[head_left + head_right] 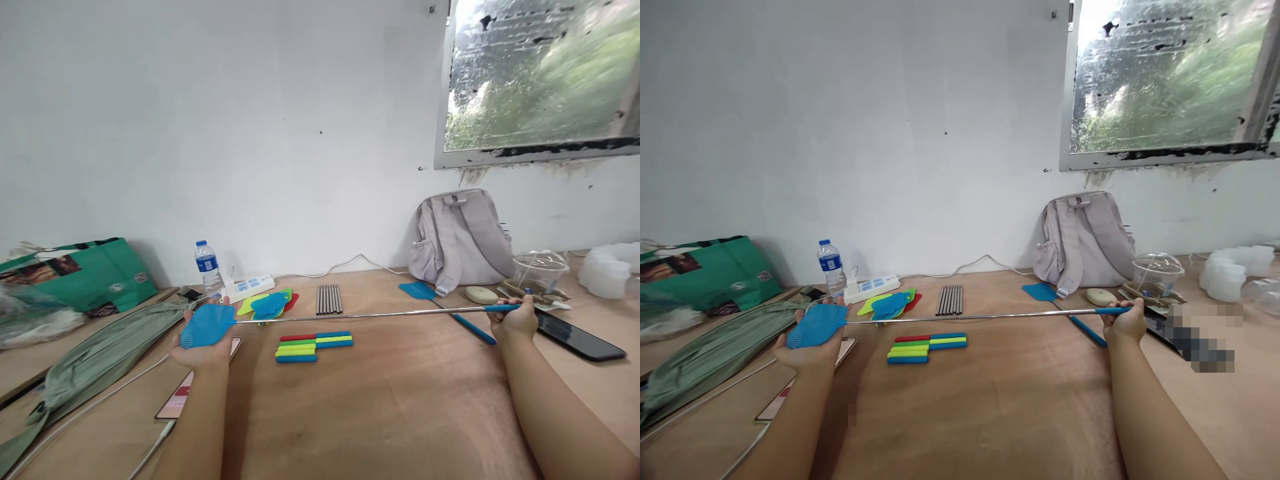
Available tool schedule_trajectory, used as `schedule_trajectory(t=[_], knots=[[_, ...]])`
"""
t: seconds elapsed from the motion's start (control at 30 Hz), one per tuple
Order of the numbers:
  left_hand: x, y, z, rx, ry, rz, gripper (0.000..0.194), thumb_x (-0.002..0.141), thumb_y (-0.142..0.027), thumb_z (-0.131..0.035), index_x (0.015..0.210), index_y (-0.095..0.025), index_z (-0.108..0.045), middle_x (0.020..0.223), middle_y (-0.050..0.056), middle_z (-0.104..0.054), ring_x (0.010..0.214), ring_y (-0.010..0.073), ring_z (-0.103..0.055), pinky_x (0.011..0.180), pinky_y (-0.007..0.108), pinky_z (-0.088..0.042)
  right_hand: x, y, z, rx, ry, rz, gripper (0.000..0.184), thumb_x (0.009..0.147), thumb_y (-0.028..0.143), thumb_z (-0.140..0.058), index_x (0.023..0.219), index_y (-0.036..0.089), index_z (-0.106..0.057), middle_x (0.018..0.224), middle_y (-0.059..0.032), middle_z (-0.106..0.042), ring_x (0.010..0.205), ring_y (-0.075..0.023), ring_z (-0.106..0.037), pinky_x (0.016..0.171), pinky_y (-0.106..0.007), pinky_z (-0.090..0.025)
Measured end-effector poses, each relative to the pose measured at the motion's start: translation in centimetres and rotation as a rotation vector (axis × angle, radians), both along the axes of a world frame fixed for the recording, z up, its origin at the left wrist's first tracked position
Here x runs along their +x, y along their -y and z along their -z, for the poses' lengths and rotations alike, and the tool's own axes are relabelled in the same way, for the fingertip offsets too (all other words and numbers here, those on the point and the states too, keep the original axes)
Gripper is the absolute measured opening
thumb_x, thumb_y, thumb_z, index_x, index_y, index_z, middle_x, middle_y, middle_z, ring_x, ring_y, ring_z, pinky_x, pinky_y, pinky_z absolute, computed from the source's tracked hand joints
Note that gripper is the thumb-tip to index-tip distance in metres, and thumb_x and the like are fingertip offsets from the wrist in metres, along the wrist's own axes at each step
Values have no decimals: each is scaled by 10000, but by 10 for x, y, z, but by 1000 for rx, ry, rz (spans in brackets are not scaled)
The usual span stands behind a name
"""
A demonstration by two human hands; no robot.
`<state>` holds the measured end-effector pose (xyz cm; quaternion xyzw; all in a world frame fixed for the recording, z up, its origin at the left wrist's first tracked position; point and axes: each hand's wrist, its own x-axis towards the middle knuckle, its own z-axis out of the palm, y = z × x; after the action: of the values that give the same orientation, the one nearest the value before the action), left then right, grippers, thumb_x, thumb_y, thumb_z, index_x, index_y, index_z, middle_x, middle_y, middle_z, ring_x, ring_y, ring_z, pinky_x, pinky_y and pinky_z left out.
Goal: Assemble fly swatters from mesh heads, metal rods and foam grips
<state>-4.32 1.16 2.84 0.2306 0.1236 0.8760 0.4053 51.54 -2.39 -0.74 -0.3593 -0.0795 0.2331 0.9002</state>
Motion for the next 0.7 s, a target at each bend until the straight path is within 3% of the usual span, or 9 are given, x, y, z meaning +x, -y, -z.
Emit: schedule_trajectory(t=[0.1, 0.4, 0.63, 0.7], knots=[[-1, 0, 3, 62, 36, -48, 309, 590, -456, -344, 811, -242, -375, 1036, 40, -485, 1031, 292, -480, 906, 545, -304, -4, -4, 0, -31, 5, 17, 267, 796, 207, -370, 531, 183, -370, 420, 28, -421, 284, -62, -284, 286, -191, -181], [0, 10, -10, 137, 9, -81, 334, 540, -491, -328, 765, -246, -356, 941, 45, -472, 935, 288, -504, 799, 481, -377, -14, -9, -4, -114, -20, 87, 214, 686, 93, -374, 499, 195, -358, 357, 24, -394, 275, -74, -299, 269, -201, -193], [19, 11, -15, 204, 50, -19, 300, 503, -426, -376, 736, -238, -389, 928, 46, -512, 922, 291, -524, 702, 435, -419, -39, -15, -6, -83, 74, -22, 176, 670, 91, -338, 533, 192, -384, 384, 24, -443, 256, -75, -305, 252, -196, -215], [26, 11, -15, 124, -13, -30, 314, 505, -454, -368, 739, -245, -381, 926, 28, -522, 916, 277, -534, 696, 414, -424, -48, -18, -6, -73, 102, -58, 156, 679, 106, -345, 555, 189, -390, 413, 30, -461, 265, -75, -327, 251, -188, -227]])
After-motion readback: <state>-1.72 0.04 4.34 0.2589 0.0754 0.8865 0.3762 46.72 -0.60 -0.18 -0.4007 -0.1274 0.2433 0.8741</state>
